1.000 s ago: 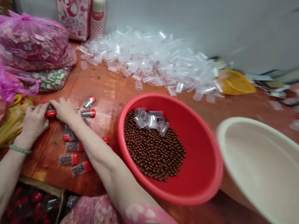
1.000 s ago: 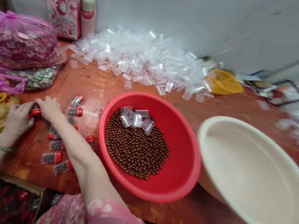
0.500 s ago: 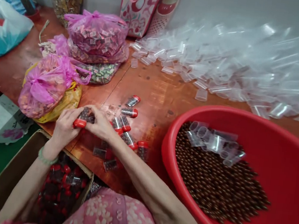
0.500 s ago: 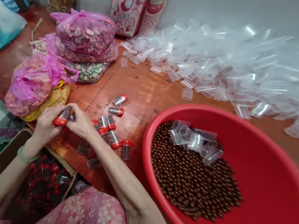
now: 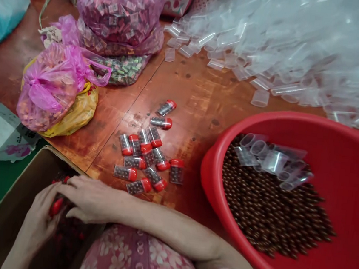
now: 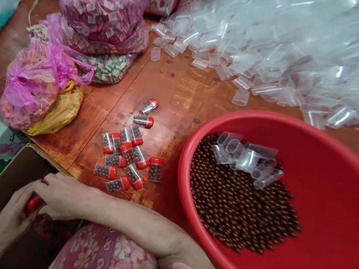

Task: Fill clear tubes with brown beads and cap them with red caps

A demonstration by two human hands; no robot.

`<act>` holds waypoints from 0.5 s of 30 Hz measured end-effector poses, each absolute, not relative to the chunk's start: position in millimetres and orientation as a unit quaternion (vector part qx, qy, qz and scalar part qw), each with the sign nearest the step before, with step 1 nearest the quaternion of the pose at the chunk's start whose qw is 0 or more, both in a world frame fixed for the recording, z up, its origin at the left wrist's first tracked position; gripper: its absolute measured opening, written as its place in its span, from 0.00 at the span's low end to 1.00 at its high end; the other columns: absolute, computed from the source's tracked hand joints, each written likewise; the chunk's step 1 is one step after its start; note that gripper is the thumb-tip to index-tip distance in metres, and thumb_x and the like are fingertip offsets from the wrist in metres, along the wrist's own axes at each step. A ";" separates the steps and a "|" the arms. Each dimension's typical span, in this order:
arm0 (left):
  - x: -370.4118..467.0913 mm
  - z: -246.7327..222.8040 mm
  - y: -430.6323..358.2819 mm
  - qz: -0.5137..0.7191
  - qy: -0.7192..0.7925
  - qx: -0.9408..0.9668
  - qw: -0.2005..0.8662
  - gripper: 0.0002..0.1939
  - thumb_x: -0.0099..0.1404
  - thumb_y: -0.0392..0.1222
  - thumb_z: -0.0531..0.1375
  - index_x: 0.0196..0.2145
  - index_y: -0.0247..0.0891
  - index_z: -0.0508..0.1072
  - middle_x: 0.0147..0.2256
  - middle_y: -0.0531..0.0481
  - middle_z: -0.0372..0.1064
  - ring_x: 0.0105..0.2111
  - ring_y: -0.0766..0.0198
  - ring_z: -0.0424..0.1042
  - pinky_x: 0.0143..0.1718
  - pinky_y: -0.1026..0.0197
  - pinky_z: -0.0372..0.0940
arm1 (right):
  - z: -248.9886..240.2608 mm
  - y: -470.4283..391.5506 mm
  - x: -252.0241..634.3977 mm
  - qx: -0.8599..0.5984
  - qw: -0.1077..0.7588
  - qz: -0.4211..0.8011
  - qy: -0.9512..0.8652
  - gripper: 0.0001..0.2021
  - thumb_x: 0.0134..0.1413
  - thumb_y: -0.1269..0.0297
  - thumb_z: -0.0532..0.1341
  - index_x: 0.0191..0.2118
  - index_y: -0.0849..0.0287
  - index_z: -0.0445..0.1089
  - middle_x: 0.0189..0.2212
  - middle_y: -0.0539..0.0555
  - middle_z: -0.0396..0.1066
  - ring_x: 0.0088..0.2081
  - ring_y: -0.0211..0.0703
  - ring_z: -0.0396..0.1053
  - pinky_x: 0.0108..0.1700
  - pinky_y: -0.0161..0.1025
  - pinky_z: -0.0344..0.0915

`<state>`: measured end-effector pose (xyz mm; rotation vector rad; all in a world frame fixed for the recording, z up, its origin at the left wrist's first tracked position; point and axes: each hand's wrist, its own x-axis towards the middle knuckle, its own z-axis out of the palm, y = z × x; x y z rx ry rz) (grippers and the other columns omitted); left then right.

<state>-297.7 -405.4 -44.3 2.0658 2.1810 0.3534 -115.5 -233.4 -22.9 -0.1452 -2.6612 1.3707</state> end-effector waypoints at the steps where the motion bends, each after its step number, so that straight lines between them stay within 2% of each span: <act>1: -294.2 -38.5 -393.6 0.122 0.712 0.688 0.063 0.30 0.64 0.44 0.57 0.63 0.44 0.59 0.56 0.40 0.66 0.55 0.47 0.68 0.53 0.46 0.68 | -17.8 -223.0 -98.7 -0.065 0.104 0.447 -0.886 0.25 0.58 0.58 0.62 0.58 0.59 0.61 0.49 0.61 0.69 0.52 0.50 0.66 0.53 0.46 0.66; 2: -288.5 -31.2 -379.3 0.130 0.705 0.693 0.075 0.31 0.65 0.45 0.58 0.64 0.44 0.57 0.58 0.40 0.64 0.58 0.47 0.64 0.56 0.45 0.65 | -14.7 -213.9 -79.1 -0.101 0.130 0.429 -0.888 0.29 0.56 0.55 0.63 0.61 0.59 0.59 0.54 0.62 0.66 0.57 0.52 0.62 0.58 0.47 0.62; 4: -270.9 -17.5 -346.7 0.150 0.684 0.706 0.106 0.36 0.64 0.48 0.60 0.66 0.44 0.52 0.62 0.40 0.59 0.62 0.47 0.59 0.60 0.44 0.61 | -18.4 -204.9 -35.3 -0.208 0.138 0.363 -0.898 0.42 0.49 0.46 0.67 0.65 0.57 0.54 0.64 0.65 0.54 0.66 0.62 0.49 0.64 0.59 0.52; 6: -249.0 -12.8 -313.2 0.146 0.646 0.737 0.136 0.44 0.62 0.56 0.61 0.68 0.42 0.46 0.65 0.36 0.53 0.65 0.45 0.54 0.62 0.42 0.57 | -36.8 -211.2 7.4 -0.346 0.118 0.274 -0.889 0.53 0.39 0.42 0.70 0.69 0.53 0.47 0.68 0.66 0.44 0.69 0.71 0.38 0.64 0.70 0.43; 7: -238.1 -15.3 -297.6 0.139 0.625 0.754 0.142 0.50 0.58 0.61 0.62 0.69 0.40 0.44 0.66 0.33 0.49 0.66 0.42 0.51 0.62 0.40 0.56 | -50.0 -219.1 25.7 -0.399 0.106 0.231 -0.881 0.58 0.35 0.41 0.72 0.70 0.51 0.44 0.69 0.66 0.41 0.69 0.74 0.34 0.63 0.72 0.40; 9: -219.4 -28.5 -269.5 0.116 0.588 0.787 0.145 0.63 0.49 0.71 0.63 0.69 0.34 0.40 0.68 0.25 0.38 0.68 0.33 0.40 0.62 0.33 0.51 | -78.5 -238.4 52.4 -0.469 0.075 0.173 -0.863 0.65 0.29 0.40 0.73 0.71 0.52 0.38 0.70 0.67 0.37 0.69 0.77 0.31 0.62 0.75 0.40; 11: -207.2 -47.2 -246.0 0.081 0.575 0.800 0.153 0.71 0.41 0.74 0.64 0.69 0.32 0.39 0.68 0.21 0.30 0.67 0.26 0.33 0.60 0.27 0.48 | -102.3 -253.3 64.4 -0.513 0.065 0.146 -0.844 0.68 0.27 0.38 0.72 0.71 0.55 0.36 0.70 0.70 0.36 0.68 0.80 0.31 0.60 0.77 0.42; 13: -201.3 -64.4 -226.4 0.042 0.565 0.805 0.175 0.75 0.35 0.75 0.65 0.69 0.32 0.38 0.68 0.19 0.26 0.66 0.22 0.30 0.59 0.24 0.45 | -116.9 -256.9 63.7 -0.526 0.074 0.136 -0.836 0.69 0.26 0.35 0.71 0.71 0.58 0.35 0.69 0.73 0.35 0.68 0.81 0.33 0.59 0.77 0.44; 15: -199.7 -76.5 -210.6 0.020 0.545 0.815 0.197 0.77 0.34 0.75 0.66 0.69 0.30 0.39 0.67 0.17 0.27 0.66 0.21 0.29 0.59 0.23 0.40 | -122.9 -249.5 55.3 -0.520 0.097 0.127 -0.839 0.70 0.27 0.31 0.68 0.71 0.61 0.34 0.69 0.75 0.34 0.67 0.82 0.34 0.59 0.77 0.44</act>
